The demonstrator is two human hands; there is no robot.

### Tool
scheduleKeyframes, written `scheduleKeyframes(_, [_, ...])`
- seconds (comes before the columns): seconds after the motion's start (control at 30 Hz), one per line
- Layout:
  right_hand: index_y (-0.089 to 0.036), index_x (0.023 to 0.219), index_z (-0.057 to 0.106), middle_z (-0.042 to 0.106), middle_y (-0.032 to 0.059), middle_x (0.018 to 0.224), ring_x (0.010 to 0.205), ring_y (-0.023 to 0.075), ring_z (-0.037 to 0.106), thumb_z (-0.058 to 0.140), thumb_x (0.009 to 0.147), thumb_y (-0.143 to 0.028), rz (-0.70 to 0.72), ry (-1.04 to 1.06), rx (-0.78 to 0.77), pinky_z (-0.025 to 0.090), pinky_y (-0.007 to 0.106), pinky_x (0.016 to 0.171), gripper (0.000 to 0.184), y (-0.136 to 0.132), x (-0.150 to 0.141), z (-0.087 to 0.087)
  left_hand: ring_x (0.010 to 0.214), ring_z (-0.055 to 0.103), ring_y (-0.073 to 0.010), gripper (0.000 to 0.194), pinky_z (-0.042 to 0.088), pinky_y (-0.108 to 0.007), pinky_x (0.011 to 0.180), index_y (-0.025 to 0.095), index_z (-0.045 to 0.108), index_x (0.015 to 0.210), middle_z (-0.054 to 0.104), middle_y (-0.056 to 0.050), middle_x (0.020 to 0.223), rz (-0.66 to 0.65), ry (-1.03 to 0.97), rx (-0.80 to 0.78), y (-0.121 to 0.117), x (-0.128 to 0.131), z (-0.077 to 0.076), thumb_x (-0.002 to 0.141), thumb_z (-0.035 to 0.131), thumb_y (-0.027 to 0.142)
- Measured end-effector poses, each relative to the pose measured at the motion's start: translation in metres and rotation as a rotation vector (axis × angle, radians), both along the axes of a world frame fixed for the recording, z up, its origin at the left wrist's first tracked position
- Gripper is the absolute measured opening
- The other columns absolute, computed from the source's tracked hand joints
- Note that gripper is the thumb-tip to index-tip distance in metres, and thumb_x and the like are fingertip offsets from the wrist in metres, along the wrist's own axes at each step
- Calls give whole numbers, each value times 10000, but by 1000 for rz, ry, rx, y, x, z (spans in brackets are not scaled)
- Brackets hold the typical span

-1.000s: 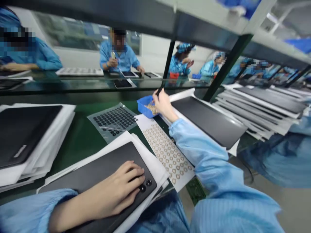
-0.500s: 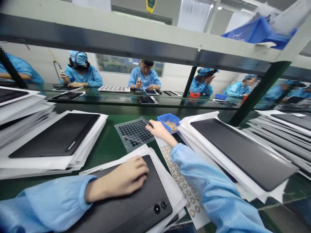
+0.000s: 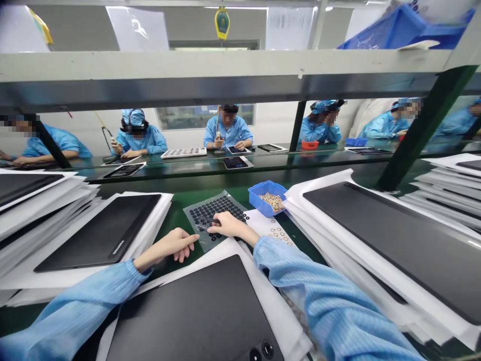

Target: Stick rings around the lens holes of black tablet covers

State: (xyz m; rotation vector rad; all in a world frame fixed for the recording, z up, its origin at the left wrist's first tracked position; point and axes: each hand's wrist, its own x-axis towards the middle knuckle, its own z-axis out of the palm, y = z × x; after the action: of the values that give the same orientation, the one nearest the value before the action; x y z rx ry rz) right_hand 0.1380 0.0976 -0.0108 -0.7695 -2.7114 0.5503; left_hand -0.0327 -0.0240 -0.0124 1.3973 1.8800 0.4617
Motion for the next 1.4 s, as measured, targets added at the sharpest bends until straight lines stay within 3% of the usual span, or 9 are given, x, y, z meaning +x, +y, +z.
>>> scheduleKeyframes(0.2, [-133, 719, 582, 571, -28, 649, 621, 109, 552, 572, 878, -271, -73, 118, -29, 445, 263, 640, 211, -1, 0, 0, 413, 547, -90, 512, 416, -201, 416, 107, 593, 682, 570, 20, 501, 77, -241, -11, -5, 4, 12, 865, 513, 579])
scheduleKeyframes(0.3, [-142, 690, 584, 573, -24, 616, 615, 105, 531, 578, 845, -219, -105, 211, -39, 381, 227, 612, 174, -5, -1, 3, 588, 667, -157, 573, 502, -236, 511, 91, 635, 794, 674, -55, 654, 107, -420, 22, -5, 8, 15, 832, 490, 645])
scheduleKeyframes(0.47, [-146, 733, 598, 622, 4, 694, 659, 125, 549, 591, 824, -220, -138, 313, -41, 369, 224, 617, 118, -15, -6, 2, 818, 653, -154, 305, 545, -330, 740, 103, 612, 984, 663, -64, 932, 131, -609, 55, 7, 18, 6, 921, 532, 391])
scheduleKeyframes(0.6, [-150, 754, 604, 636, 38, 783, 734, 145, 553, 578, 824, -167, -147, 370, 22, 379, 241, 686, 77, -25, -6, -1, 853, 629, -162, 235, 543, -338, 743, 114, 592, 1046, 628, -64, 1002, 154, -652, 95, 15, 22, -1, 910, 565, 304])
scheduleKeyframes(0.73, [-155, 656, 603, 617, 21, 694, 670, 140, 531, 637, 781, -147, -99, 339, 51, 364, 239, 648, 130, -35, -1, -6, 856, 625, -163, 243, 541, -334, 740, 109, 586, 1060, 620, -71, 1013, 183, -683, 129, 15, 23, -3, 908, 567, 298])
scheduleKeyframes(0.93, [-156, 569, 579, 571, -4, 583, 571, 116, 472, 593, 823, -185, -114, 309, 51, 316, 237, 577, 257, -39, 3, -10, 868, 620, -169, 265, 539, -341, 746, 113, 574, 1093, 609, -79, 1041, 205, -712, 157, 14, 26, -8, 907, 569, 301])
scheduleKeyframes(1.13, [-161, 545, 563, 557, -9, 556, 558, 119, 457, 605, 778, -155, -121, 286, 44, 298, 244, 566, 237, -39, 2, -10, 869, 618, -169, 282, 541, -340, 740, 119, 566, 1113, 605, -80, 1055, 176, -740, 179, 16, 26, -10, 909, 564, 314])
scheduleKeyframes(1.3, [-158, 595, 587, 583, -4, 593, 589, 126, 482, 632, 717, -123, -140, 286, -7, 317, 241, 585, 134, -42, 0, -9, 876, 618, -171, 280, 539, -345, 747, 122, 567, 1112, 604, -79, 1059, 142, -682, 165, 15, 27, -10, 910, 563, 315])
scheduleKeyframes(1.4, [-154, 555, 559, 548, -11, 549, 570, 118, 465, 588, 735, -137, -191, 305, -62, 307, 240, 571, 184, -42, 2, -7, 882, 618, -172, 268, 538, -349, 754, 122, 572, 1100, 607, -75, 1054, 121, -586, 131, 13, 28, -8, 910, 562, 311])
